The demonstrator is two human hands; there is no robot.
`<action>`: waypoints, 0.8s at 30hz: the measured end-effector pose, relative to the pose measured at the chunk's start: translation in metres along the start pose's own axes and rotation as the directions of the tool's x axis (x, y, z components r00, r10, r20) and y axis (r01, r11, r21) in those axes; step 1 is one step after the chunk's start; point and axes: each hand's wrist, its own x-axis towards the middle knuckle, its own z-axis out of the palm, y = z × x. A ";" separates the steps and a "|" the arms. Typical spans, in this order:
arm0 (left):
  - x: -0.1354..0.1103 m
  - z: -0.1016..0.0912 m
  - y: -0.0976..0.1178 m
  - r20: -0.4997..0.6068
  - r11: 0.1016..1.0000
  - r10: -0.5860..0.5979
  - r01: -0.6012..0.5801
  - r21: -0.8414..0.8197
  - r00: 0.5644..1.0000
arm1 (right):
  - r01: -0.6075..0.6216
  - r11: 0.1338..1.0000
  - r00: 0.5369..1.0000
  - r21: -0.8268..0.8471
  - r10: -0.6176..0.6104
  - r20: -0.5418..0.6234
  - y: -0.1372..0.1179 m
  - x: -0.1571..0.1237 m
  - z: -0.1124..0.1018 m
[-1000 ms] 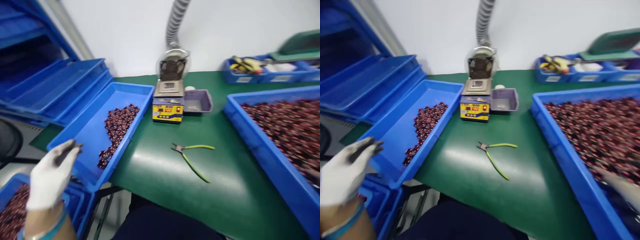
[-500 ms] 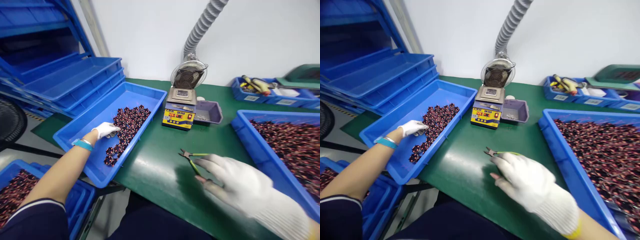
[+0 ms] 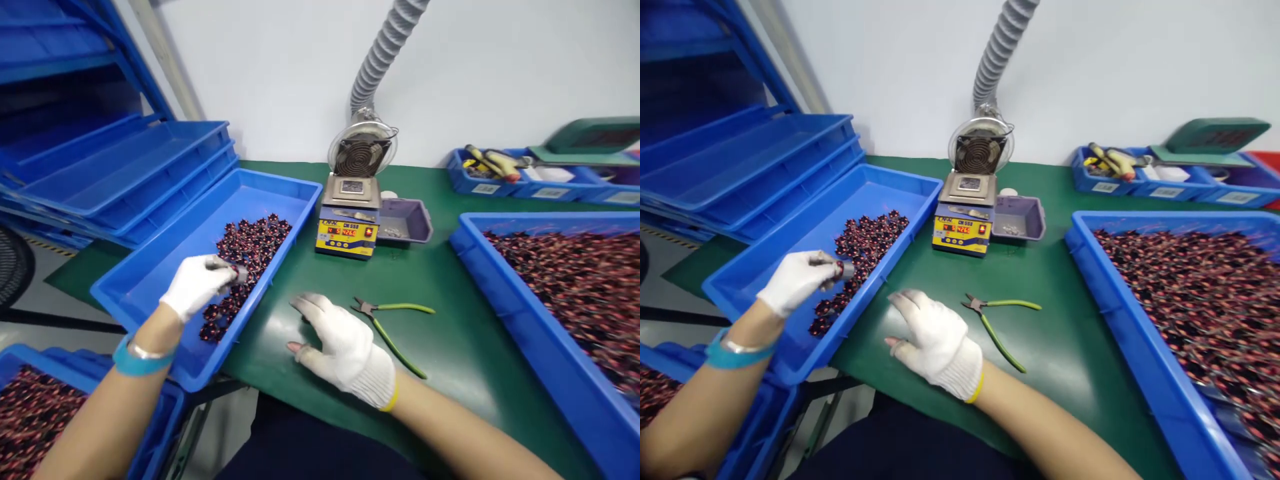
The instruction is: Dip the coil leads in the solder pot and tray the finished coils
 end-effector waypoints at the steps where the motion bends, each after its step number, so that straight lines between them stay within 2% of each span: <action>1: -0.017 0.012 0.012 0.032 0.999 0.043 -0.043 0.002 0.999 | -0.026 0.998 0.997 0.052 0.029 -0.068 0.001 -0.003 0.001; 3: -0.046 0.039 0.035 0.109 0.993 0.116 -0.112 -0.042 0.987 | -0.059 0.988 0.982 0.146 0.084 -0.169 0.003 -0.008 -0.003; 5: -0.065 0.065 0.052 0.162 0.988 0.150 -0.140 -0.072 0.975 | -0.090 0.970 0.967 0.227 0.140 -0.212 0.008 -0.012 -0.009; 8: -0.073 0.097 0.065 0.205 0.976 0.210 -0.192 -0.104 0.956 | -0.238 0.900 0.934 0.365 0.315 -0.167 0.021 -0.020 -0.020; 11: -0.072 0.119 0.067 0.276 0.954 0.263 -0.206 -0.219 0.925 | -0.405 0.759 0.865 0.510 0.498 -0.055 0.038 -0.032 -0.028; 15: -0.069 0.135 0.065 0.409 0.945 0.220 -0.089 -0.314 0.886 | -0.502 0.609 0.818 0.613 0.565 0.108 0.050 -0.045 -0.037; 18: -0.061 0.141 0.062 0.545 0.939 0.221 -0.025 -0.343 0.809 | -0.548 0.494 0.797 0.675 0.554 0.242 0.053 -0.050 -0.046; 20: -0.052 0.144 0.059 0.595 0.906 0.239 0.044 -0.422 0.768 | -0.551 0.404 0.794 0.730 0.523 0.310 0.056 -0.052 -0.052; 24: -0.038 0.153 0.056 0.545 0.740 0.261 0.197 -0.643 0.797 | -0.533 0.308 0.800 0.788 0.487 0.351 0.061 -0.054 -0.056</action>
